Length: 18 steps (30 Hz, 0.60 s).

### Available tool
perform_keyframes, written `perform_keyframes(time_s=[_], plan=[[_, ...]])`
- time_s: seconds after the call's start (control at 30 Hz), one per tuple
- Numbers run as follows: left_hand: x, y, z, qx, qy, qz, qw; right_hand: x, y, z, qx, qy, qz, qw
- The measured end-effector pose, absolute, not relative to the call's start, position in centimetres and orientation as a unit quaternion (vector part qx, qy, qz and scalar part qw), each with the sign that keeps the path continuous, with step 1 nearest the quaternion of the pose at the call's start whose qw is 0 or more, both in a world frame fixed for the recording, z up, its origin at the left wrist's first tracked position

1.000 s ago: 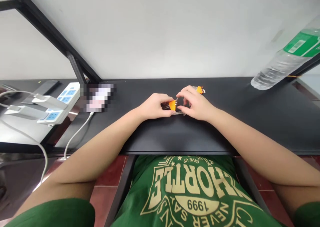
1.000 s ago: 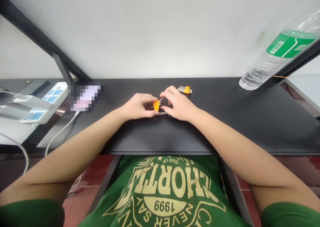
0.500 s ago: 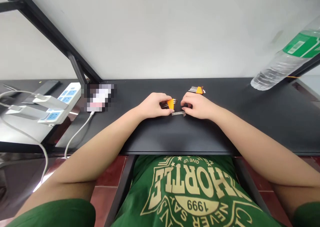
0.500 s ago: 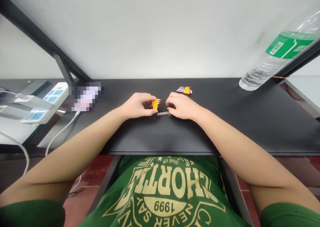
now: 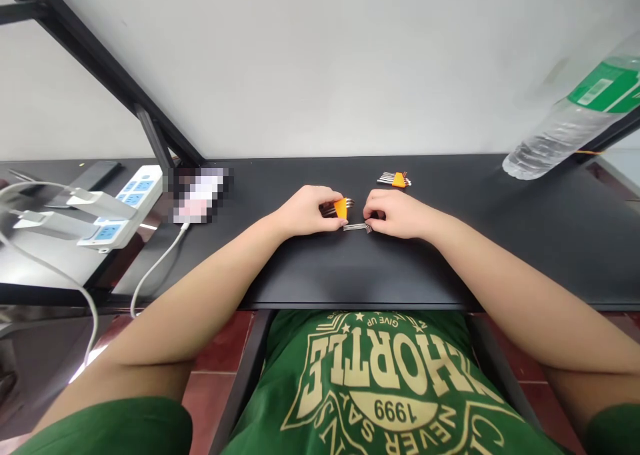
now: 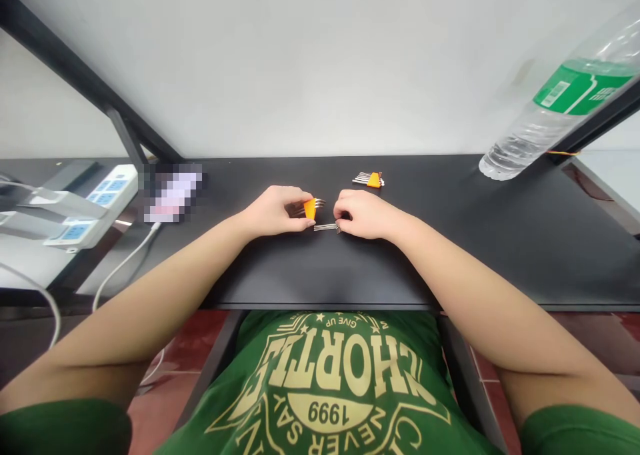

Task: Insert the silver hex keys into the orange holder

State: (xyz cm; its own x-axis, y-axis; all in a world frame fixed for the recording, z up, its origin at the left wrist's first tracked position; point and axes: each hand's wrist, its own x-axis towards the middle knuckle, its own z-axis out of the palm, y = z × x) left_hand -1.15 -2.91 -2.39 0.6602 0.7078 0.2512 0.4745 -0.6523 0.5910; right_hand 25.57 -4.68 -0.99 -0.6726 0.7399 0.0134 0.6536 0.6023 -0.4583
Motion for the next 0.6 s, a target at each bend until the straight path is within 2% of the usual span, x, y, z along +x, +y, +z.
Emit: perform_keyframes(time_s=[0.4, 0.6], plan=[[-1.1, -2.9, -2.5, 0.877, 0.345, 0.234, 0.239, 25.6, -5.0, -0.5, -0.4, -0.901, 0.154, 0.067], [-1.3, -2.8, -2.5, 0.883, 0.348, 0.22, 0.227, 26.0, -4.8, 0.0, -0.51, -0.853, 0.109, 0.004]])
